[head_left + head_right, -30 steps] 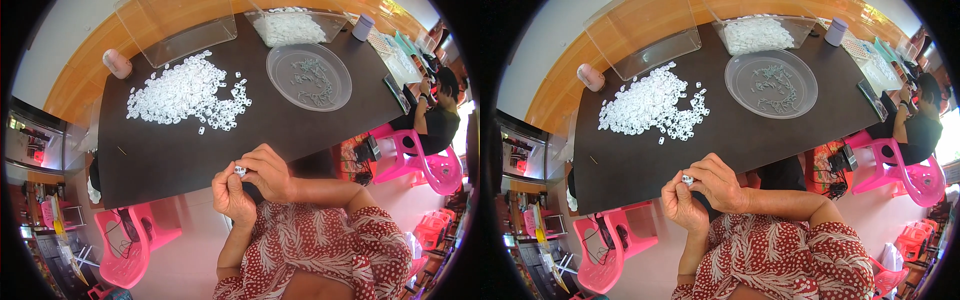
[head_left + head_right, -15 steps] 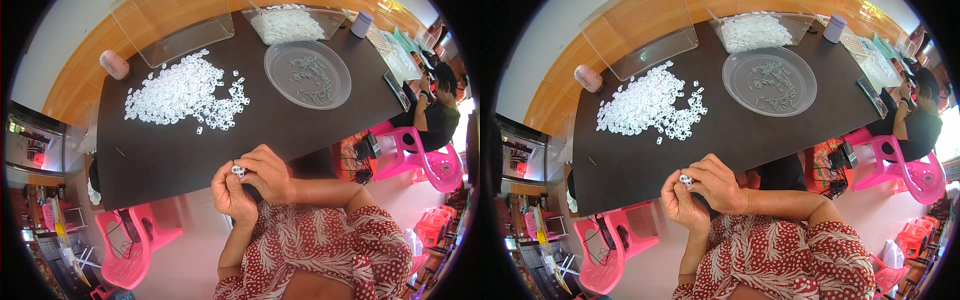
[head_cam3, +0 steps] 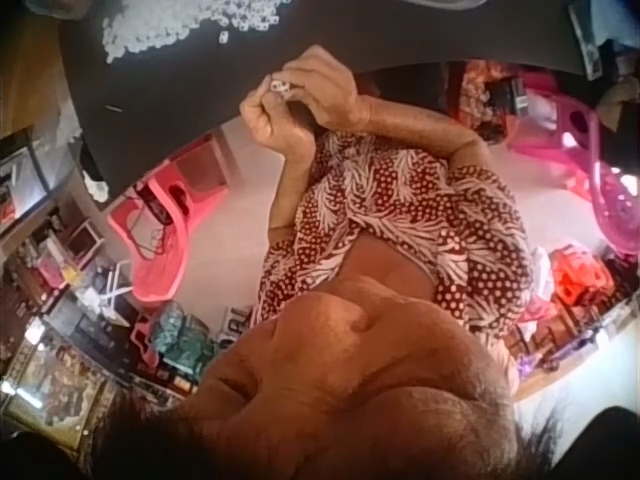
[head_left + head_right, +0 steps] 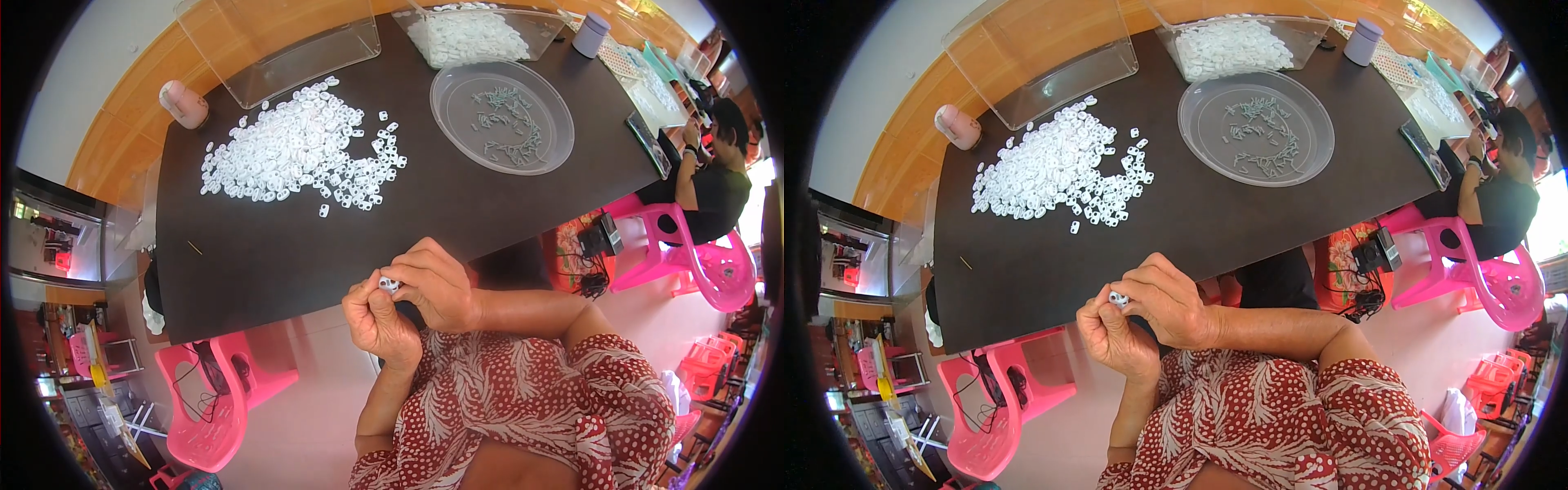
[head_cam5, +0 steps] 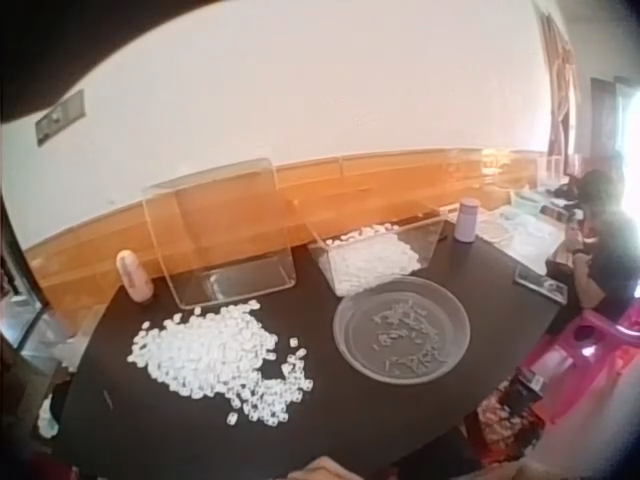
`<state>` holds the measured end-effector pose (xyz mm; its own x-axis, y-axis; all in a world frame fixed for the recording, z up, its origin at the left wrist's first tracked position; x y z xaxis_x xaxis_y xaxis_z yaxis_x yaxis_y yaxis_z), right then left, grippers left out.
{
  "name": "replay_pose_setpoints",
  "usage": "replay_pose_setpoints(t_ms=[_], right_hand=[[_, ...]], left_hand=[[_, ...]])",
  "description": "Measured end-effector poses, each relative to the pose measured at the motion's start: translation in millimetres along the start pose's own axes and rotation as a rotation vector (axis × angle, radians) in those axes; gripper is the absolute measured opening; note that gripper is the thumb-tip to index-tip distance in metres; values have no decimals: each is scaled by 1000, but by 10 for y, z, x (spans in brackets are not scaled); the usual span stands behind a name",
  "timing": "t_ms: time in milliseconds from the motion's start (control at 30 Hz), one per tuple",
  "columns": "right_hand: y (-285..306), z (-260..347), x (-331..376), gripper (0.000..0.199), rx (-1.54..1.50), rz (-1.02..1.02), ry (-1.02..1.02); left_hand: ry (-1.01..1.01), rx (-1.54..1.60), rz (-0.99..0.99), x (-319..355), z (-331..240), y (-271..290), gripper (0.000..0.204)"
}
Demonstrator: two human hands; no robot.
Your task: Assembling small plastic parts by manually inserting small metal pins into them.
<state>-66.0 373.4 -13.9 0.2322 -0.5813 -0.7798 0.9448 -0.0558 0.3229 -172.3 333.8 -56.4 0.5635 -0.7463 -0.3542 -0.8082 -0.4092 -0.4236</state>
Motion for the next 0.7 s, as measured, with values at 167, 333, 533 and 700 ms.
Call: replay_pose_setpoints(t_ms=[167,333,533,700], right_hand=[[-23,15,-5,35,-5,4,17],[-20,51,-10,35,17,-17,42],[-77,46,6,35,21,-37,49],[-141,-15,30,33,37,-50,56]], left_hand=[[-8,-5,-20,-5,-39,-13,22],[-24,-18,-1,5,-37,9,22],[-27,-35,-24,9,-24,21,22],[-12,-103,-58,1,16,17,21]])
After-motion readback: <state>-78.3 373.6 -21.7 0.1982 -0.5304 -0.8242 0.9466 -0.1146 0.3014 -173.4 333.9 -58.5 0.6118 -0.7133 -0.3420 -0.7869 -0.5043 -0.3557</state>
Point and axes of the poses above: each hand's wrist, its own x-axis away from the middle knuckle, its own y-axis out of the back of the hand, z = x × y, the point moved 5 cm from there along -x, towards the middle knuckle, and after that the axes turned 5 degrees about x, right-handed, at the moved point
